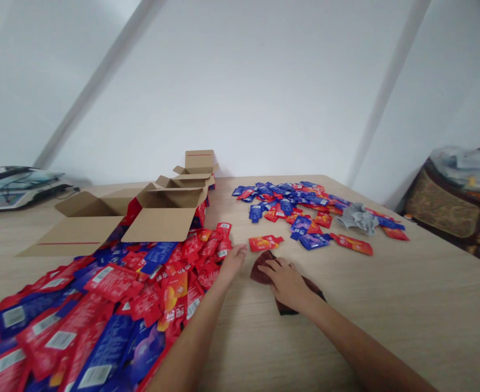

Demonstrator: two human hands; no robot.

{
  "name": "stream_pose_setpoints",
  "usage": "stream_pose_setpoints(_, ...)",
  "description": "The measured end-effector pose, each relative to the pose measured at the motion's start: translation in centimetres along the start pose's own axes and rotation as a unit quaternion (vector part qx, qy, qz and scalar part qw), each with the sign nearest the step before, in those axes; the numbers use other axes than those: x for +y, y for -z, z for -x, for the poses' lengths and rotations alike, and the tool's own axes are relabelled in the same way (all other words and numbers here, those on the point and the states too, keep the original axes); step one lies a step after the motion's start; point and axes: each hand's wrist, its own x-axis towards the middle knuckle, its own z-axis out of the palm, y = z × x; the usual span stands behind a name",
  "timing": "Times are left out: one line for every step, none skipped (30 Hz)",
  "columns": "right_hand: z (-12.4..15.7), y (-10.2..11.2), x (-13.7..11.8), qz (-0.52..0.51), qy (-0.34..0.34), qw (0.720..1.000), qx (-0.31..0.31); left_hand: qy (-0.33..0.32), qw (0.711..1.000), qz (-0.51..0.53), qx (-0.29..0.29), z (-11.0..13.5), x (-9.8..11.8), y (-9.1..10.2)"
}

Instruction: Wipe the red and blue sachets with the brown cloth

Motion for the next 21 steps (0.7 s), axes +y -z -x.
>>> stream_pose_setpoints(0.1, 0.0, -0.1, -0.002, 0.006, 1.0, 0.005, -0.046, 0.996, -0.078, -0.016, -0.7, -0.2, -0.7)
stream_pose_setpoints(0.1, 0.1, -0.1, -0.011, 0.017, 1.0, 0.007, -0.093, 0.983, -0.154, -0.033, -1.2, -0.3, -1.3)
stream_pose_setpoints(0.1, 0.2, 0.1, -0.023, 0.024, 0.999, 0.009, -0.13, 0.964, -0.225, -0.053, -1.7, -0.4, -1.8)
stream_pose_setpoints(0.0, 0.2, 0.4, -0.039, 0.024, 0.999, 0.013, -0.15, 0.942, -0.292, -0.076, -2.0, -0.4, -2.2)
stream_pose_setpoints(0.0, 0.2, 0.9, -0.053, 0.015, 0.998, 0.02, -0.155, 0.918, -0.352, -0.097, -2.1, -0.5, -2.5)
stream_pose_setpoints(0.0, 0.1, 1.4, -0.065, -0.007, 0.997, 0.032, -0.152, 0.895, -0.404, -0.115, -1.9, -0.4, -2.8)
stream_pose_setpoints(0.0, -0.1, 2.1, -0.071, -0.038, 0.995, 0.051, -0.147, 0.874, -0.446, -0.124, -1.4, -0.4, -3.1)
stream_pose_setpoints(0.0, -0.4, 2.9, -0.07, -0.075, 0.992, 0.074, -0.144, 0.857, -0.479, -0.121, -0.7, -0.3, -3.4)
stream_pose_setpoints(0.1, -0.7, 3.7, -0.065, -0.112, 0.987, 0.098, -0.14, 0.844, -0.506, -0.111, 0.4, -0.2, -3.8)
stream_pose_setpoints(0.1, -1.1, 4.5, -0.058, -0.145, 0.98, 0.12, -0.142, 0.834, -0.524, -0.099, 1.6, 0.0, -4.3)
stream_pose_setpoints(0.2, -1.4, 5.2, -0.053, -0.17, 0.975, 0.137, -0.14, 0.827, -0.536, -0.093, 2.9, 0.2, -4.8)
stream_pose_setpoints(0.2, -1.6, 5.8, -0.05, -0.185, 0.97, 0.147, -0.138, 0.824, -0.54, -0.102, 4.2, 0.5, -5.2)
stream_pose_setpoints(0.2, -1.9, 6.2, -0.05, -0.192, 0.968, 0.153, -0.149, 0.825, -0.529, -0.132, 5.3, 0.7, -5.6)
stream_pose_setpoints(0.1, -2.0, 6.5, -0.051, -0.193, 0.968, 0.154, -0.16, 0.831, -0.51, -0.156, 6.2, 1.0, -5.9)
stream_pose_setpoints(0.1, -2.1, 6.6, -0.051, -0.19, 0.968, 0.154, -0.173, 0.839, -0.489, -0.167, 6.7, 1.2, -6.0)
stream_pose_setpoints(0.1, -2.2, 6.6, -0.049, -0.185, 0.97, 0.152, -0.184, 0.849, -0.47, -0.159, 6.8, 1.4, -5.9)
stream_pose_setpoints(0.1, -2.2, 6.4, -0.045, -0.181, 0.971, 0.151, -0.191, 0.858, -0.457, -0.133, 6.5, 1.5, -5.6)
stream_pose_setpoints(0.1, -2.2, 6.2, -0.041, -0.177, 0.972, 0.149, -0.193, 0.865, -0.453, -0.095, 5.7, 1.6, -5.2)
stream_pose_setpoints(0.1, -2.1, 6.0, -0.037, -0.173, 0.973, 0.147, -0.189, 0.869, -0.453, -0.055, 4.7, 1.6, -4.7)
stream_pose_setpoints(0.1, -2.0, 5.7, -0.034, -0.172, 0.973, 0.147, -0.177, 0.87, -0.459, -0.027, 3.4, 1.5, -4.2)
stream_pose_setpoints(0.2, -1.9, 5.5, -0.031, -0.171, 0.974, 0.148, -0.158, 0.869, -0.468, -0.007, 2.0, 1.4, -3.8)
